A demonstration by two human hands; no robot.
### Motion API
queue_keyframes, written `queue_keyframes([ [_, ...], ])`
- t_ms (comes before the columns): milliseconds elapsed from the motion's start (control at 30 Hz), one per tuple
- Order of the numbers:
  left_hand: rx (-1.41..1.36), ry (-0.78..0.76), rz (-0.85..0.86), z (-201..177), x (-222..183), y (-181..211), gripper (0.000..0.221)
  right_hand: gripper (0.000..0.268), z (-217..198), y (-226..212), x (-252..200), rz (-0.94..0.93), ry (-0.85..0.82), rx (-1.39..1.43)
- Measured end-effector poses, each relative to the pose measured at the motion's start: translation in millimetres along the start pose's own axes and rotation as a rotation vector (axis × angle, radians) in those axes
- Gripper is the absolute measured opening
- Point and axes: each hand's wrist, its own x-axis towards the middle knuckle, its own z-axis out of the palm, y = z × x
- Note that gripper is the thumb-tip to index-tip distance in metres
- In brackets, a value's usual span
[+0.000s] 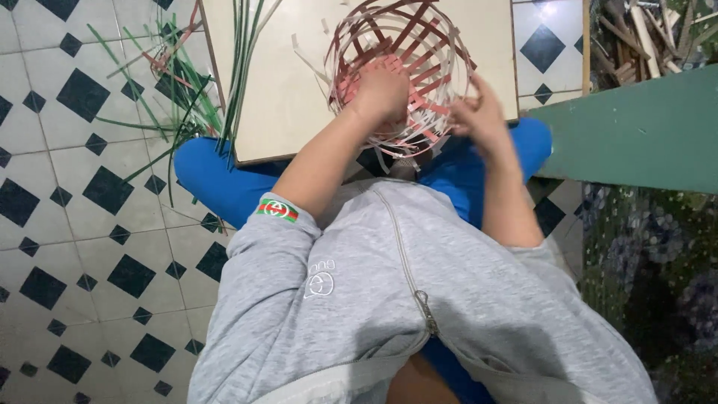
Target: The person is weaving a basket by interlacing thin strips of material around a circular frame.
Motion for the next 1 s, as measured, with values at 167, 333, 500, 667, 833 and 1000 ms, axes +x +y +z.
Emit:
queue_keyframes([
  [167, -0.279, 0.12, 0.032, -26, -30, -5, 0.077, 0.07, 21, 6, -5, -0.115, 0.04, 0.122],
  [333, -0.646, 0.798, -0.033, -5, -26, -60, 0.014, 0.064, -2, -42, -12, -0.049, -0.065, 0.024],
  [500, -0.898, 1.168, -0.155, 49, -36, -126, 0.06, 0.049, -22, -43, 46, -0.327, -0.281, -0.09],
  [667, -1.684, 0.568, -0.19, 48, -83, -98, 0.083, 0.044, -16, -40, 108, -0.466, -0.326, -0.139],
  [833, -1.831, 0.604, -0.237, 92, -76, -86, 0.097, 0.041, -4, -40, 93, -0.55, -0.186, -0.165],
  [1000, -1.821, 0.656, -0.146, 118, -76, -86, 0.093, 0.045, -10, -3, 62, -0.483, 0.055, -0.128],
])
